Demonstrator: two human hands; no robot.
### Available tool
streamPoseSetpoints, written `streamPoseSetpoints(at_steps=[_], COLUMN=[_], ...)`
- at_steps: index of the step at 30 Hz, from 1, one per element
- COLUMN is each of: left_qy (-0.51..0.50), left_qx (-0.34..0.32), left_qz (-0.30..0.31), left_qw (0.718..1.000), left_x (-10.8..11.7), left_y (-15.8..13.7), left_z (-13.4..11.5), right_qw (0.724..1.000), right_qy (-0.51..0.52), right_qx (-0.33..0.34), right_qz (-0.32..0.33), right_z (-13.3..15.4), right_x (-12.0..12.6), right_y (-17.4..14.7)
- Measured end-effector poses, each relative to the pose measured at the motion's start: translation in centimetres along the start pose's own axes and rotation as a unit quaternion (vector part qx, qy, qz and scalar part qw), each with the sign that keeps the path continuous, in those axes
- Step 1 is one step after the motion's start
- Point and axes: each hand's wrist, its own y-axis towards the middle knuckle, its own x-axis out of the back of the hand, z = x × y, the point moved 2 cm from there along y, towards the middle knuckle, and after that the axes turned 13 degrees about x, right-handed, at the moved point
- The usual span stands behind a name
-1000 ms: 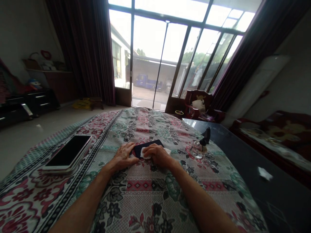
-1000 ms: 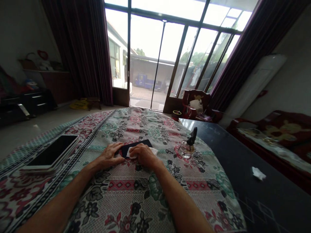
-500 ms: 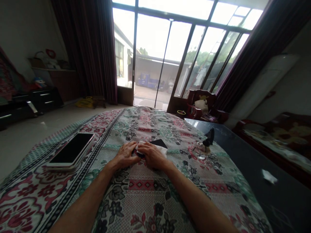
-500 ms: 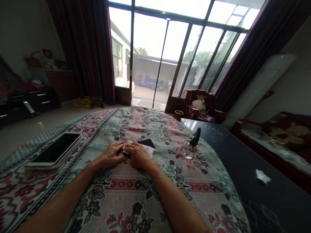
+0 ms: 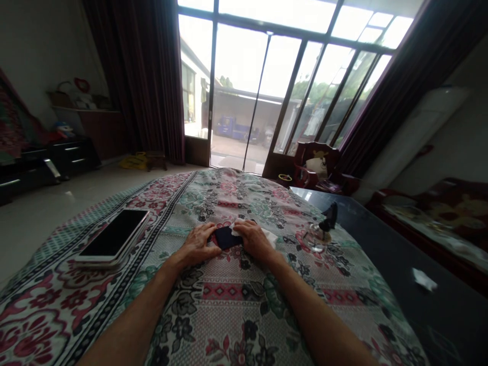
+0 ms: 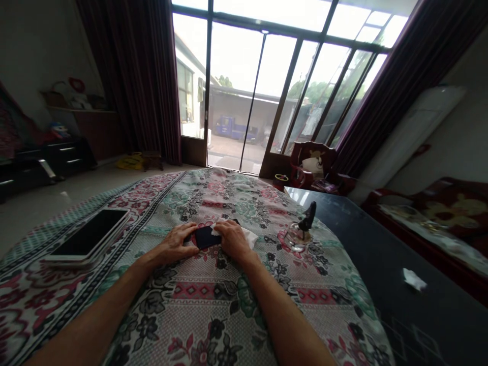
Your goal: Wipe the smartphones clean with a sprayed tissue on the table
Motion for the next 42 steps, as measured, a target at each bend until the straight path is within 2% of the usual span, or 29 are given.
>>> streamPoseSetpoints(at_steps=[7,12,15,21,24,30,34,37,40,42], left_qy=[0.011,0.02,0.023,0.013,0.001,0.006,0.003,0.002,0.004,0.004], left_qx=[-0.01,-0.005,0.002,0.002,-0.004,-0.003,0.004,0.006,0.003,0.002], left_qz=[-0.001,-0.005,-0.003,0.002,-0.003,-0.004,-0.016,-0.04,-0.047,-0.051], left_qw=[1.0,1.0,1.0,1.0,1.0,1.0,1.0,0.999,0.999,0.999], left_x=[-0.4,-0.5,-0.4,-0.1,0.0,0.1,0.1,0.0,-0.2,-0.4], left_y=[0.3,0.2,0.2,0.0,-0.1,-0.2,-0.4,-0.5,-0.5,-0.3], left_z=[0.4,0.4,0.4,0.0,-0.1,-0.2,-0.5,-0.7,-0.7,-0.5], right_qw=[0.995,0.985,0.987,0.998,0.997,0.999,0.999,0.998,0.997,0.997], right_qy=[0.01,0.069,0.084,0.062,0.068,0.042,-0.009,-0.033,-0.009,0.013], right_qx=[0.086,0.136,0.115,-0.003,0.005,-0.001,-0.017,-0.045,-0.03,-0.008], right_qz=[0.059,0.074,0.074,0.033,0.046,0.027,0.035,-0.009,-0.065,-0.073], right_z=[1.8,3.0,2.6,-0.3,-0.7,-0.4,-0.7,-0.6,0.5,1.6], right_x=[-1.7,-1.3,-0.2,1.9,1.9,1.8,1.9,1.6,0.8,-0.1], right_y=[1.1,0.9,0.1,-1.1,-1.2,-1.3,-1.4,-1.2,-0.6,-0.2])
